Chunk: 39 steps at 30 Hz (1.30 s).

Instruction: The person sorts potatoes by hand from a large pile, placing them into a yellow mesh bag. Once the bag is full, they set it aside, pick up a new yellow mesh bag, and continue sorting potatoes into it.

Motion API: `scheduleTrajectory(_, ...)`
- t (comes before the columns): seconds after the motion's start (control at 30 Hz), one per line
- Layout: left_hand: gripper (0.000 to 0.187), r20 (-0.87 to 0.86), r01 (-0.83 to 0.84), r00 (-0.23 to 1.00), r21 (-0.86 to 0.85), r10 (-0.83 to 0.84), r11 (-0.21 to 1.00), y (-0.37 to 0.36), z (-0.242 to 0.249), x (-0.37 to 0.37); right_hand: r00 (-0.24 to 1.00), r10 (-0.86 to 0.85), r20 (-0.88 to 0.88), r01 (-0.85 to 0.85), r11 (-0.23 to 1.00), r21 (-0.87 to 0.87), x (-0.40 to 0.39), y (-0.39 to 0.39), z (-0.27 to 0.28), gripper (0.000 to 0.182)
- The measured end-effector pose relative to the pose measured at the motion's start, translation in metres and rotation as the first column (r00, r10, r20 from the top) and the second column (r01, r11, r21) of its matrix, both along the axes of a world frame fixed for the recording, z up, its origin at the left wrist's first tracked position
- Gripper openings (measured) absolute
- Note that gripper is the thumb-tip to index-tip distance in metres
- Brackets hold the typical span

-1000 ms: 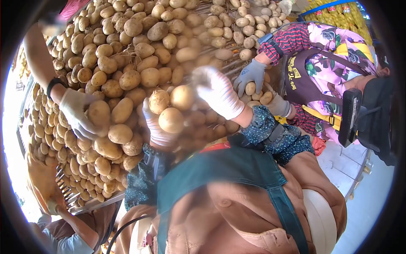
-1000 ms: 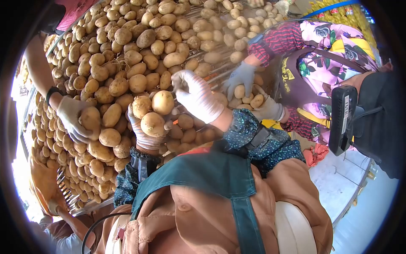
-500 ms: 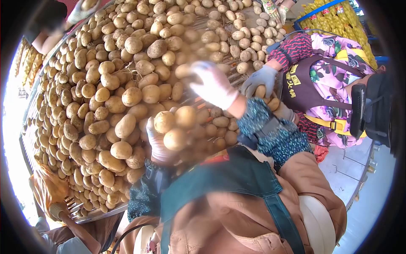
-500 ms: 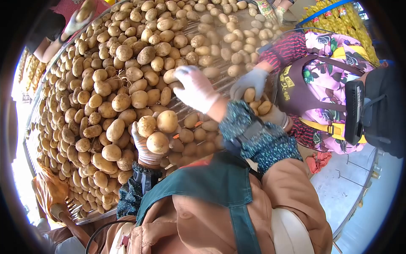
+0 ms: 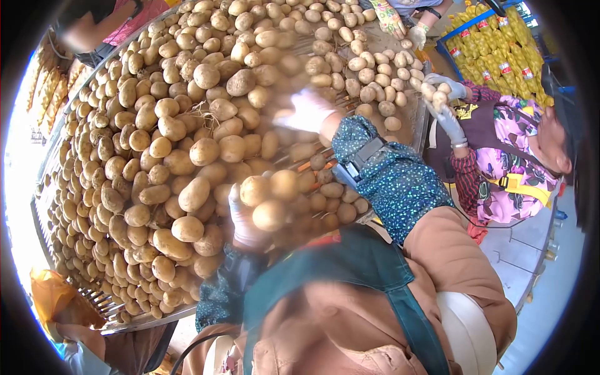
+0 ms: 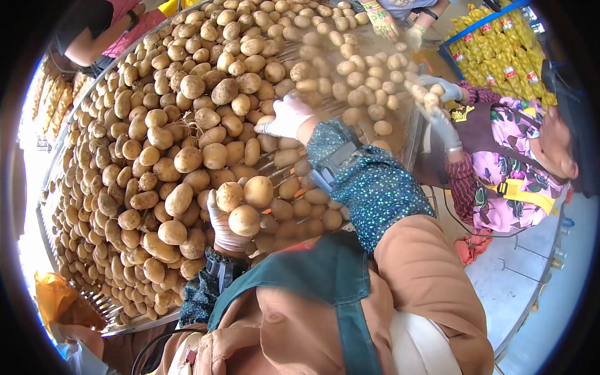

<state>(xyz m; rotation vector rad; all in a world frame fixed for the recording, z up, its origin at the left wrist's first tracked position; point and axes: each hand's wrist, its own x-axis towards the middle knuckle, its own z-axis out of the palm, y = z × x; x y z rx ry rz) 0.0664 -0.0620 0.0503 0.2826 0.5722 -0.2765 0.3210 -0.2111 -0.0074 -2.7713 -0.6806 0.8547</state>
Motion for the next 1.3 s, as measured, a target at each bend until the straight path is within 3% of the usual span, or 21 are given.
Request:
scheduleTrajectory(0.07, 0.083, 0.023, -0.007, 1.0, -0.004, 0.007, 1.0, -0.001, -0.002, 0.001, 0.997, -0.046, 0.056, 0.037, 0.989, 0.146, -0.019, -0.007, -0.005, 0.085)
scheduleTrajectory(0.1, 0.083, 0.016, -0.007, 1.0, 0.006, 0.007, 1.0, -0.001, -0.002, -0.001, 0.999, -0.023, 0.035, 0.019, 0.993, 0.116, -0.027, -0.01, 0.005, 0.074)
scheduleTrajectory(0.23, 0.083, 0.006, -0.01, 1.0, 0.059, 0.009, 0.998, -0.005, 0.003, 0.004, 0.994, 0.106, 0.04, -0.112, 0.979, 0.172, -0.029, -0.023, -0.013, 0.061)
scheduleTrajectory(0.3, 0.083, 0.018, 0.009, 1.0, 0.087, -0.01, 0.996, -0.006, 0.008, 0.004, 0.99, -0.104, -0.094, 0.135, 0.879, 0.457, -0.032, -0.04, -0.012, 0.058)
scheduleTrajectory(0.33, 0.082, 0.022, 0.011, 1.0, 0.099, -0.013, 0.995, -0.006, 0.008, 0.004, 0.965, -0.187, -0.183, 0.259, 0.776, 0.574, -0.035, -0.05, -0.02, 0.056)
scheduleTrajectory(0.37, 0.082, 0.023, 0.007, 1.0, 0.102, -0.009, 0.995, -0.007, 0.01, 0.004, 0.842, -0.291, -0.455, 0.535, 0.56, 0.632, -0.034, -0.058, -0.045, 0.053)
scheduleTrajectory(0.4, 0.081, 0.023, 0.004, 1.0, 0.109, -0.006, 0.994, -0.007, 0.012, 0.004, 0.78, -0.2, -0.593, 0.623, 0.333, 0.708, -0.039, -0.069, -0.04, 0.046)
scheduleTrajectory(0.47, 0.08, 0.02, 0.003, 1.0, 0.12, -0.006, 0.993, -0.008, 0.017, 0.005, 0.462, 0.065, -0.885, 0.887, -0.021, 0.461, -0.057, -0.086, 0.0, 0.046)
scheduleTrajectory(0.57, 0.078, 0.014, 0.019, 1.0, 0.13, -0.021, 0.991, -0.012, 0.03, 0.007, 0.228, 0.355, -0.906, 0.964, -0.214, 0.159, -0.097, -0.092, 0.046, 0.049)
scheduleTrajectory(0.67, 0.077, -0.013, 0.058, 0.998, 0.126, -0.057, 0.99, -0.02, 0.049, 0.009, 0.231, 0.445, -0.865, 0.955, -0.272, 0.116, -0.134, -0.09, 0.06, 0.058)
scheduleTrajectory(0.73, 0.076, -0.045, 0.101, 0.994, 0.105, -0.096, 0.989, -0.029, 0.065, 0.008, 0.305, 0.427, -0.851, 0.95, -0.197, 0.242, -0.15, -0.093, 0.058, 0.059)
scheduleTrajectory(0.8, 0.075, -0.065, 0.146, 0.988, 0.066, -0.141, 0.987, -0.038, 0.081, 0.006, 0.251, 0.477, -0.842, 0.965, -0.191, 0.179, -0.174, -0.095, 0.067, 0.067)
scheduleTrajectory(0.83, 0.074, -0.075, 0.173, 0.983, 0.045, -0.169, 0.984, -0.043, 0.085, 0.005, 0.35, 0.451, -0.821, 0.936, -0.202, 0.288, -0.183, -0.096, 0.076, 0.064)
scheduleTrajectory(0.93, 0.07, -0.012, 0.219, 0.975, -0.076, -0.22, 0.973, -0.067, 0.099, 0.001, 0.241, 0.444, -0.863, 0.96, -0.241, 0.144, -0.206, -0.111, 0.056, 0.063)
scheduleTrajectory(1.0, 0.069, -0.017, 0.106, 0.994, -0.099, -0.108, 0.989, -0.086, 0.101, -0.008, 0.263, 0.444, -0.856, 0.957, -0.235, 0.172, -0.226, -0.126, 0.061, 0.064)
scheduleTrajectory(1.07, 0.066, 0.039, 0.141, 0.99, -0.128, -0.138, 0.982, -0.101, 0.1, -0.014, 0.3, 0.44, -0.847, 0.948, -0.233, 0.215, -0.236, -0.141, 0.078, 0.065)
scheduleTrajectory(1.17, 0.062, 0.089, 0.309, 0.95, -0.098, -0.301, 0.946, -0.125, 0.1, -0.022, 0.234, 0.491, -0.839, 0.949, -0.304, 0.087, -0.249, -0.172, 0.079, 0.061)
scheduleTrajectory(1.27, 0.059, 0.008, 0.311, 0.95, 0.011, -0.311, 0.95, -0.164, 0.1, -0.03, 0.206, 0.555, -0.806, 0.921, -0.387, -0.031, -0.274, -0.213, 0.068, 0.051)
scheduleTrajectory(1.3, 0.059, 0.053, 0.338, 0.94, 0.003, -0.338, 0.941, -0.17, 0.081, -0.032, 0.205, 0.569, -0.796, 0.894, -0.44, -0.084, -0.281, -0.222, 0.065, 0.047)
